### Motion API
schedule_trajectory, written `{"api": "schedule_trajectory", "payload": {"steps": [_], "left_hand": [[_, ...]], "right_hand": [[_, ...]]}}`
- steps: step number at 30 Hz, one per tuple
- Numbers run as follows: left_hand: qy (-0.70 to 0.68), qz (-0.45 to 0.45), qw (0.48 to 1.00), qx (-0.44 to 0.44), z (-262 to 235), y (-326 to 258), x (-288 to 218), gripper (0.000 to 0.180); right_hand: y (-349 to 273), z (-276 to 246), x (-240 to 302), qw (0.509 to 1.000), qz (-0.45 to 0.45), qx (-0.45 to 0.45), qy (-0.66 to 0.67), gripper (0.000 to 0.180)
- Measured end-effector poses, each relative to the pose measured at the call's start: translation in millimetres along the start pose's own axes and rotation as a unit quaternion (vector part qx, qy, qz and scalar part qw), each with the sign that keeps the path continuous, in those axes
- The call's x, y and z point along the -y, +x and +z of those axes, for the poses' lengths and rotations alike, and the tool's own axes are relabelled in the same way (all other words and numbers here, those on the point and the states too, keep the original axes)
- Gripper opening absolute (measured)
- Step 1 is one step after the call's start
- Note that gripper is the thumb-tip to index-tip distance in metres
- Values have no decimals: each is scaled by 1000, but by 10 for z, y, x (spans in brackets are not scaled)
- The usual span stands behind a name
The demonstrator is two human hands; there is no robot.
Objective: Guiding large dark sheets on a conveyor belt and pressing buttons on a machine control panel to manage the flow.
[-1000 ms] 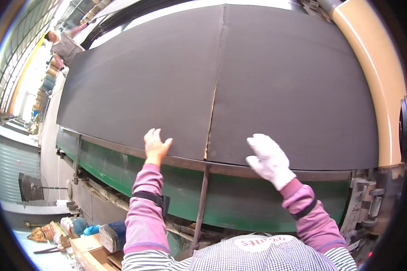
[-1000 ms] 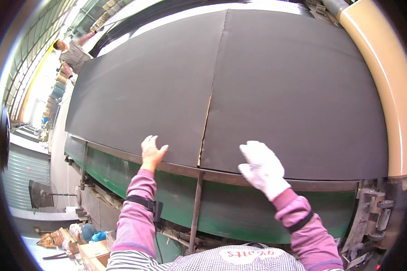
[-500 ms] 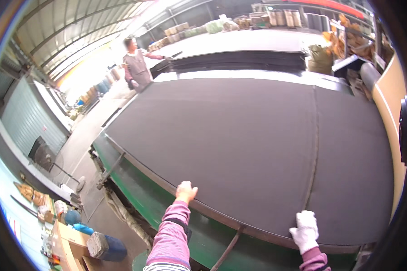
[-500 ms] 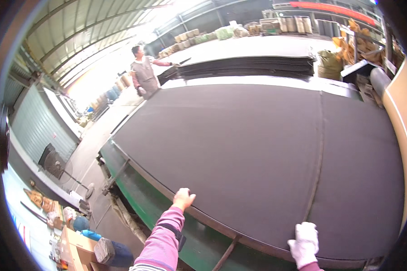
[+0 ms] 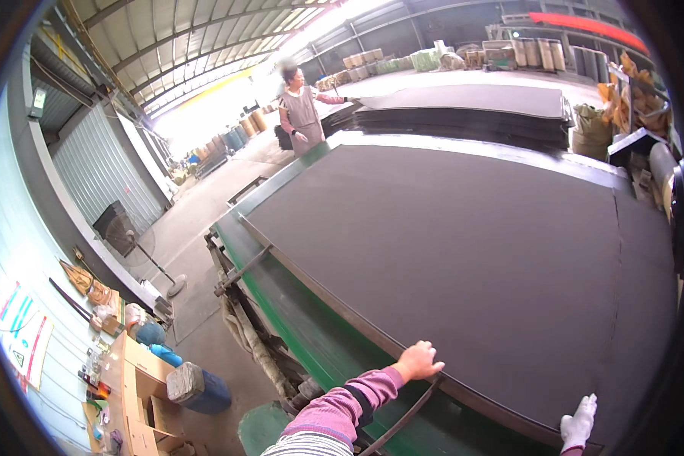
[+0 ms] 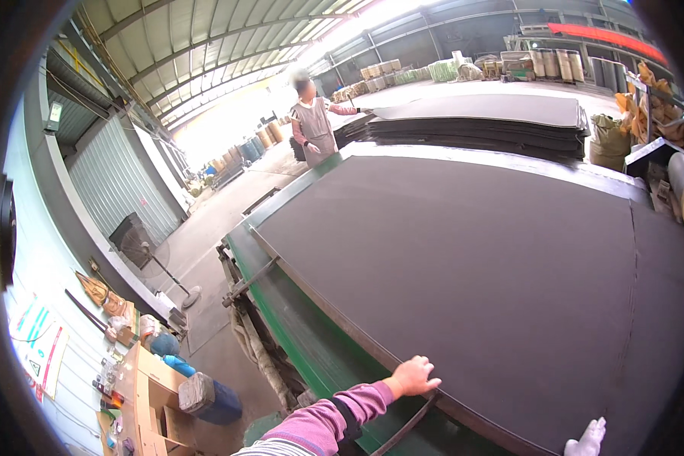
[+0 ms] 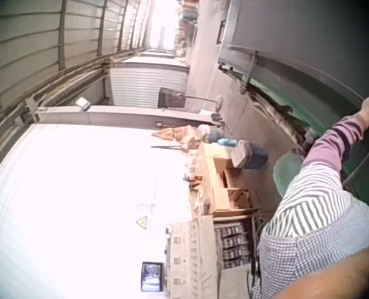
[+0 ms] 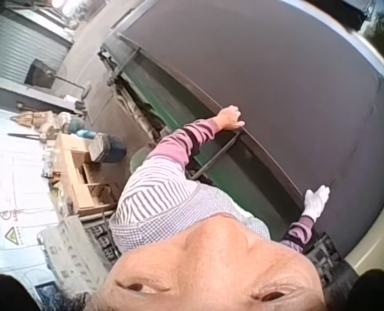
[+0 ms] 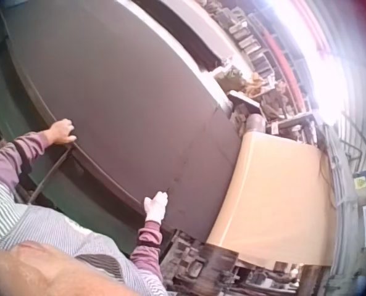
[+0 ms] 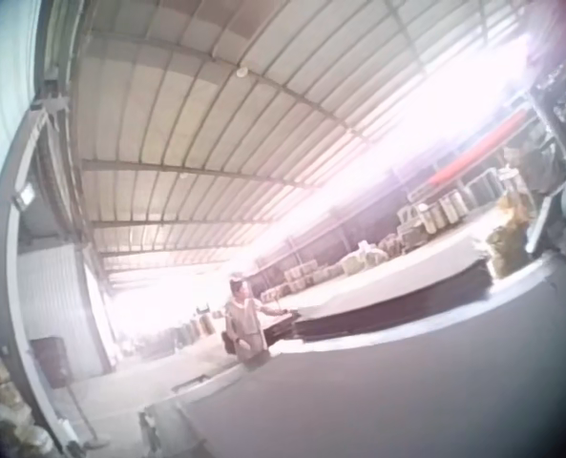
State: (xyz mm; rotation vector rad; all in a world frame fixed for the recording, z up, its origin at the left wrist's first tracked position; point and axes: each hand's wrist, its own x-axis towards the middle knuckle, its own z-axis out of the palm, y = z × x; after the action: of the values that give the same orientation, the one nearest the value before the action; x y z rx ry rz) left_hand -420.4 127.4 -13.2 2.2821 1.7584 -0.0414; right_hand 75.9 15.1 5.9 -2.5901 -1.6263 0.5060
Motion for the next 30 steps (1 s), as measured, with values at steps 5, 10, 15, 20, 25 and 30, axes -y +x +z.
{"api": "schedule_trajectory", "payload": {"steps": [5, 10, 15, 20, 25, 30], "left_hand": [[31, 316, 944, -93, -63, 60, -142, 30], [-67, 108, 989, -69, -211, -48, 601, 29], [-37, 130, 991, 17, -244, 187, 135, 33], [-13, 182, 980, 73, -149, 101, -830, 39], [17, 226, 972, 56, -24, 99, -1519, 40], [10, 233, 969, 85, 85, 77, -2272, 48]], "right_hand": [[-98, -8, -996, 992, -7, -104, 64, 70], [-111, -771, -217, 988, 85, -131, -4, 26], [87, -365, -818, 970, 235, -64, 5, 32], [-113, -401, -1500, 952, 302, -45, 14, 38], [-302, -192, -1563, 963, 181, -199, -2, 30], [-838, 31, -740, 929, 32, -329, 167, 24]]}}
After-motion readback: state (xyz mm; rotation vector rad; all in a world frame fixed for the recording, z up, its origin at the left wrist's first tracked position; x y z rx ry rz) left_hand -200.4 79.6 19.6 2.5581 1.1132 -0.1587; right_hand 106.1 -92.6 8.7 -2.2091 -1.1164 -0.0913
